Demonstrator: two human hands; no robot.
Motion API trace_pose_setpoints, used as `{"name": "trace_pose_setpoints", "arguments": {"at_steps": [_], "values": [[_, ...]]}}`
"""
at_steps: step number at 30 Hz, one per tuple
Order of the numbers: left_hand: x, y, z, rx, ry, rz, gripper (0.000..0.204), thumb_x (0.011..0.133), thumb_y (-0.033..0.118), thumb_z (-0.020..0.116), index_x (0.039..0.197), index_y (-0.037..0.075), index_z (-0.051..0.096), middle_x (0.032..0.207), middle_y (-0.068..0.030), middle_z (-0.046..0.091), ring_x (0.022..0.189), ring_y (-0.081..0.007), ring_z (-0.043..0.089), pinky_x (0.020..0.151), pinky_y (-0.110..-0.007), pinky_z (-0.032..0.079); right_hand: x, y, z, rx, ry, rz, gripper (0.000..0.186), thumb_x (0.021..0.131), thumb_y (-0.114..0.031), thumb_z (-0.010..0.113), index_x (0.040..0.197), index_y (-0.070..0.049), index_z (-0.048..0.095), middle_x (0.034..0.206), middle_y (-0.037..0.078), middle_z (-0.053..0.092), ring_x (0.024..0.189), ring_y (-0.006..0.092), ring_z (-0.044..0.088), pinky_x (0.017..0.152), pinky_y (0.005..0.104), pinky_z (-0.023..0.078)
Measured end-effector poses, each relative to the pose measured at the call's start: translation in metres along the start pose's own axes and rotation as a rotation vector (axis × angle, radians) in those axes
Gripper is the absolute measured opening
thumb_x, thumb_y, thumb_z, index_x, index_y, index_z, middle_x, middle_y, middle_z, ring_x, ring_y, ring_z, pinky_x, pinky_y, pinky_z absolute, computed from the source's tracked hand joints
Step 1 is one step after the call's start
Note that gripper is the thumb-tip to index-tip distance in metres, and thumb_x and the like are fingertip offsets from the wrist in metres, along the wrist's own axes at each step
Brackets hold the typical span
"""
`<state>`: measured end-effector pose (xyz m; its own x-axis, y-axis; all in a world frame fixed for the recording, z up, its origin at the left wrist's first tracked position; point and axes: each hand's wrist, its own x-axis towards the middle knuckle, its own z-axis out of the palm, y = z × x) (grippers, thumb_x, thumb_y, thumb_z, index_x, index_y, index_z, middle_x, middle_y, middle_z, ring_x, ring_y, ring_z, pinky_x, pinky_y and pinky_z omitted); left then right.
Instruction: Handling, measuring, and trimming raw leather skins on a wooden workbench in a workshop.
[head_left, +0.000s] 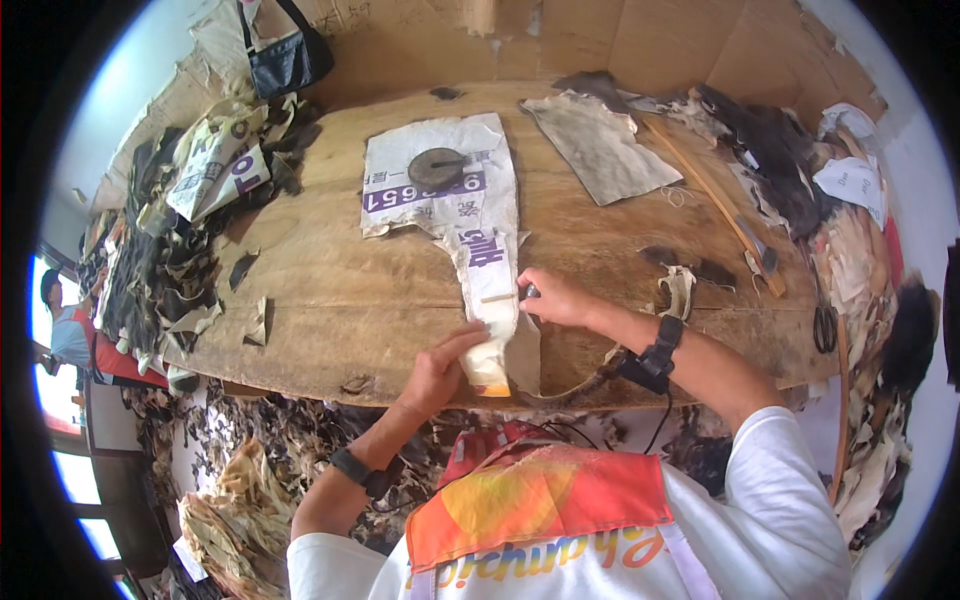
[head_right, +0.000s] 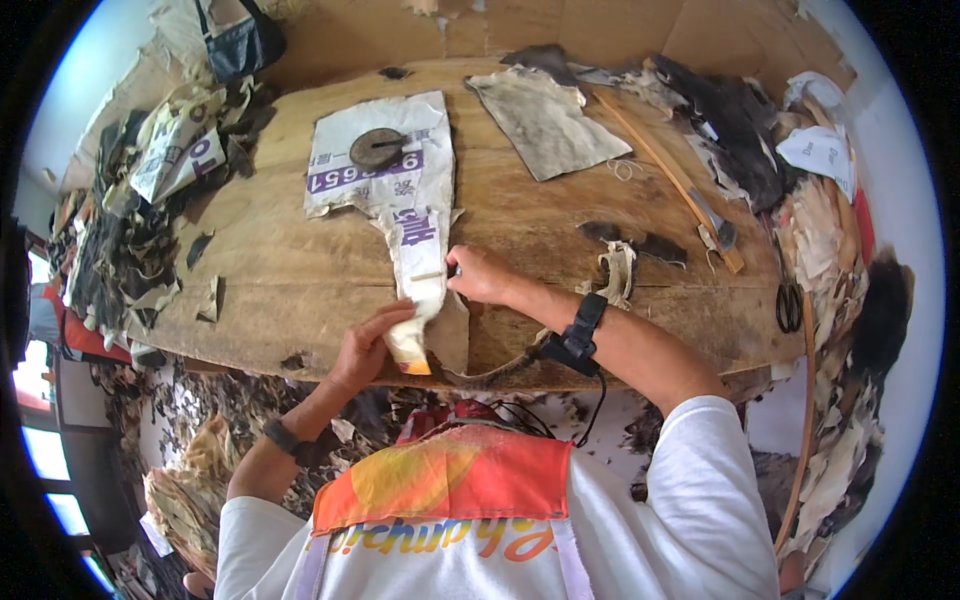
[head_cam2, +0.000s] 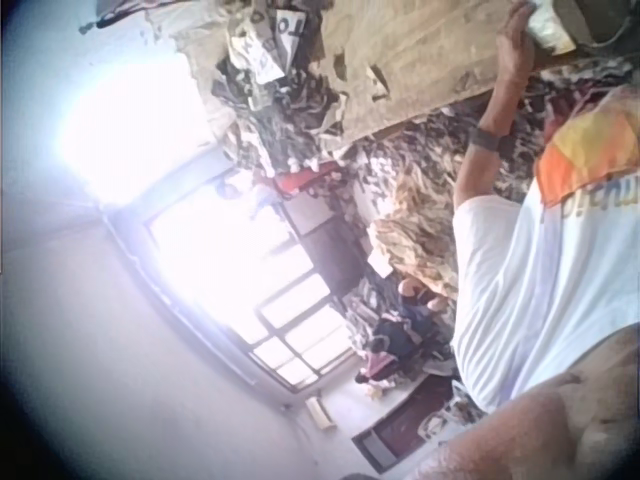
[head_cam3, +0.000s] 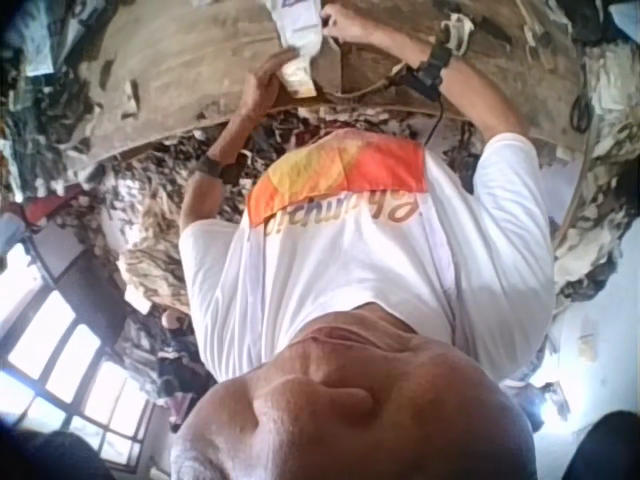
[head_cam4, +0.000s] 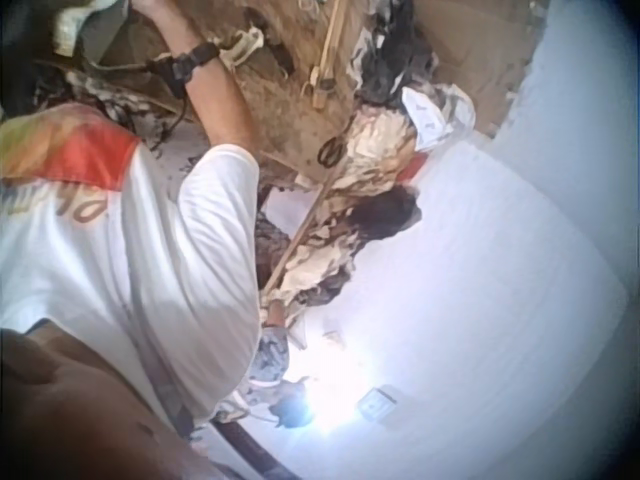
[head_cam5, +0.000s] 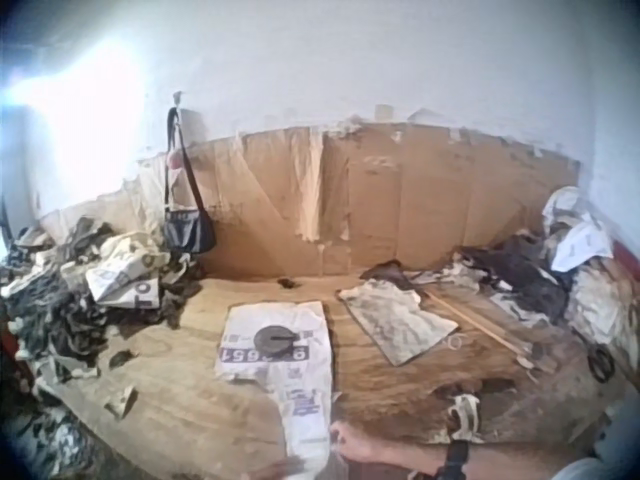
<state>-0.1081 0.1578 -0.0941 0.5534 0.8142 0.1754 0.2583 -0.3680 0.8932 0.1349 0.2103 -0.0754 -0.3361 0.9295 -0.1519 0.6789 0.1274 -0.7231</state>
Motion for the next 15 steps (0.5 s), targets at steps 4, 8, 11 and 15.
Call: {"name": "trace_pose_setpoints", "arguments": {"at_steps": [4,8,11,15], "values": [[0.028,-0.014,-0.019,-0.272,0.208,-0.261,0.03,0.083,-0.008,0.043,0.11,-0.004,0.056,0.102,-0.018,0.061,0.087,-0.022,0.062,0.072,-0.03,0.052,0.007,0.014,-0.017,0.001,0.006,0.107,0.034,0.076,-0.014,0.061,0.105,0.001,0.054,0.078,0.012,0.063,0.057,0.017,0.06,0.056,0.0314,0.048],[0.108,-0.02,-0.162,-0.024,0.512,-0.221,0.016,0.086,0.013,0.053,0.091,-0.002,0.055,0.069,-0.006,0.057,0.061,-0.0112,0.055,0.051,-0.024,0.043,0.021,0.009,-0.033,-0.026,-0.05,0.04,0.029,0.075,-0.016,0.062,0.099,-0.001,0.057,0.081,0.012,0.063,0.064,0.0186,0.061,0.061,0.0321,0.048],[0.137,-0.007,-0.165,-0.209,0.87,-0.106,0.027,0.085,0.012,0.055,0.107,-0.003,0.048,0.073,-0.0063,0.057,0.065,-0.0157,0.055,0.062,-0.032,0.046,0.038,0.012,-0.038,-0.096,0.083,0.068,0.026,0.074,-0.02,0.064,0.092,-0.003,0.059,0.086,0.013,0.064,0.078,0.0241,0.062,0.069,0.0353,0.048],[0.081,-0.007,-0.051,0.439,0.195,-0.124,0.038,0.08,0.019,0.062,0.115,0.005,0.051,0.093,-0.0163,0.059,0.08,-0.0289,0.06,0.07,-0.039,0.047,0.058,0.026,-0.044,-0.184,0.246,0.106,0.024,0.076,-0.024,0.06,0.088,-0.004,0.061,0.091,0.017,0.063,0.088,0.0327,0.06,0.073,0.0427,0.046]]}}
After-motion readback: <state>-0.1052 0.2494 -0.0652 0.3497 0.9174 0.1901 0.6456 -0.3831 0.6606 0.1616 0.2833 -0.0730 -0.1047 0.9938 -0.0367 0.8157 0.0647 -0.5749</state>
